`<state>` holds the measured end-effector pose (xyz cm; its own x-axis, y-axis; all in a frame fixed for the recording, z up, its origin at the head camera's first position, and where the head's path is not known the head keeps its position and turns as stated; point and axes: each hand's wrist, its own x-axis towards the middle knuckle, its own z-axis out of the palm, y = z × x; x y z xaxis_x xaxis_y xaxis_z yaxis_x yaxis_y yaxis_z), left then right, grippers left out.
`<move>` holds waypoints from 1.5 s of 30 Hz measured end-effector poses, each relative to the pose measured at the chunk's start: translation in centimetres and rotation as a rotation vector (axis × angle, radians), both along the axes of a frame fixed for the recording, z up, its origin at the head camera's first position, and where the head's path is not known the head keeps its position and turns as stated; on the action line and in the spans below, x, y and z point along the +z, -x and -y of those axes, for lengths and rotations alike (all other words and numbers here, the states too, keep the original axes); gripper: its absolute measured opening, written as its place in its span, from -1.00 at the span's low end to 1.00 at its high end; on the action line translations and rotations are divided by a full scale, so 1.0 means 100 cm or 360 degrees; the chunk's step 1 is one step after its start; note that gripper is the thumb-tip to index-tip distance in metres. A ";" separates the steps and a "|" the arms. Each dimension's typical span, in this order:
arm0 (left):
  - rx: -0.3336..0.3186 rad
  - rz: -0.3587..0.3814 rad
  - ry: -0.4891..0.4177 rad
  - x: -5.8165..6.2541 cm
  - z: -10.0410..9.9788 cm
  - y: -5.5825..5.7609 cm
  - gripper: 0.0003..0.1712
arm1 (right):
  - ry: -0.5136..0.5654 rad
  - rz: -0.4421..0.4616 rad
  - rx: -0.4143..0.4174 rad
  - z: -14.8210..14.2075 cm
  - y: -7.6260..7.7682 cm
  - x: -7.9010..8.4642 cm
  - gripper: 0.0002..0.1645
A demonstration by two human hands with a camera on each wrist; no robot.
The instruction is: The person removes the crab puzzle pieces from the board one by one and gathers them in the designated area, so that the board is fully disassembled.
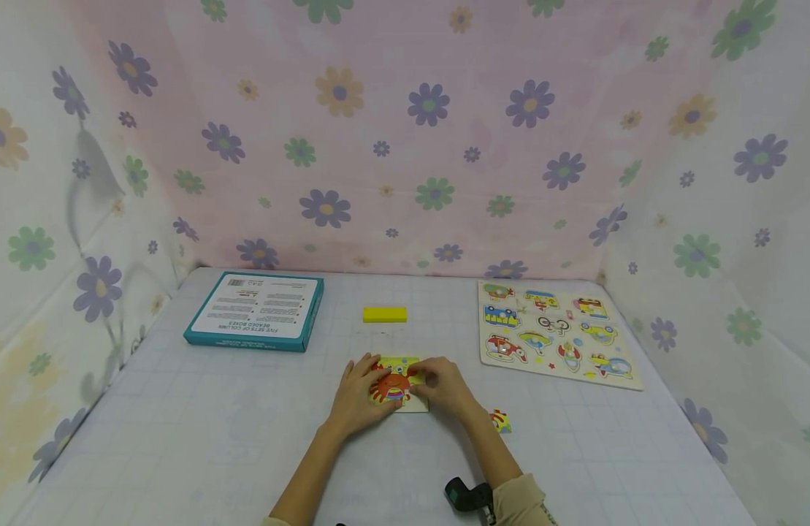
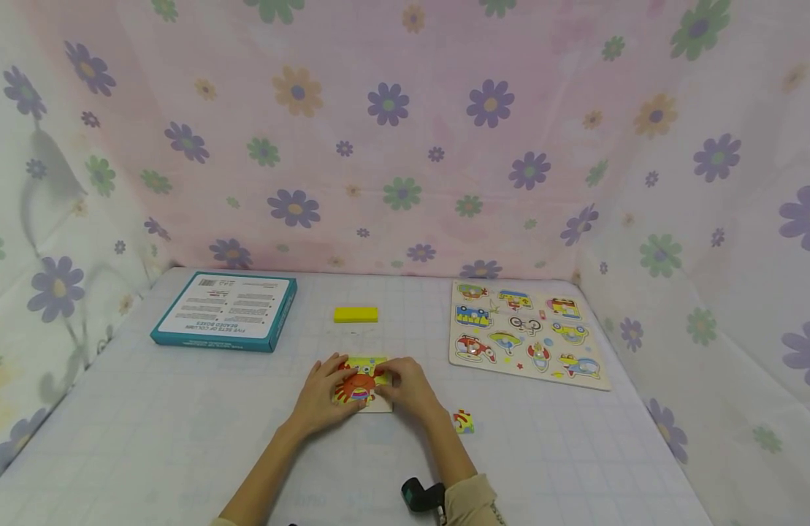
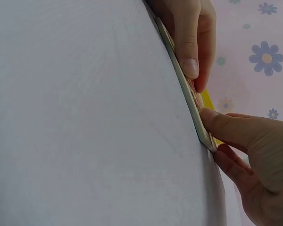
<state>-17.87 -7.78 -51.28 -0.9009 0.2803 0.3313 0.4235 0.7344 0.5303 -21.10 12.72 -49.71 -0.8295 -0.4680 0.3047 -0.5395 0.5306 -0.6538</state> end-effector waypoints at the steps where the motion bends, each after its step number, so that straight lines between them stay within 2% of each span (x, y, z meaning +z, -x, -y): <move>1: 0.0003 0.0005 0.0002 0.000 0.000 0.000 -0.33 | -0.0024 -0.0006 -0.0011 0.000 0.000 0.000 -0.70; 7: 0.0012 0.0015 -0.0007 0.001 0.000 0.000 -0.34 | -0.0147 -0.0024 -0.0025 -0.002 -0.001 0.006 -0.74; 14: 0.0015 0.0029 -0.0004 0.001 0.000 -0.001 -0.34 | -0.0212 -0.0017 -0.0035 -0.002 -0.001 0.009 -0.73; 22: 0.0018 0.0048 0.0003 0.002 0.000 -0.001 -0.35 | -0.0113 0.0105 -0.0050 -0.005 -0.001 0.008 -0.64; 30: 0.0013 0.0046 -0.0022 0.002 0.000 -0.002 -0.36 | -0.0047 0.0160 -0.0073 -0.006 -0.001 0.006 -0.52; 42: 0.0015 0.0053 -0.0024 0.002 0.000 -0.001 -0.36 | -0.0116 -0.0035 -0.0081 -0.004 -0.004 0.007 -0.63; 45: 0.0012 0.0047 -0.0028 0.002 0.000 -0.002 -0.37 | -0.0144 -0.0123 -0.0075 -0.004 -0.005 0.006 -0.65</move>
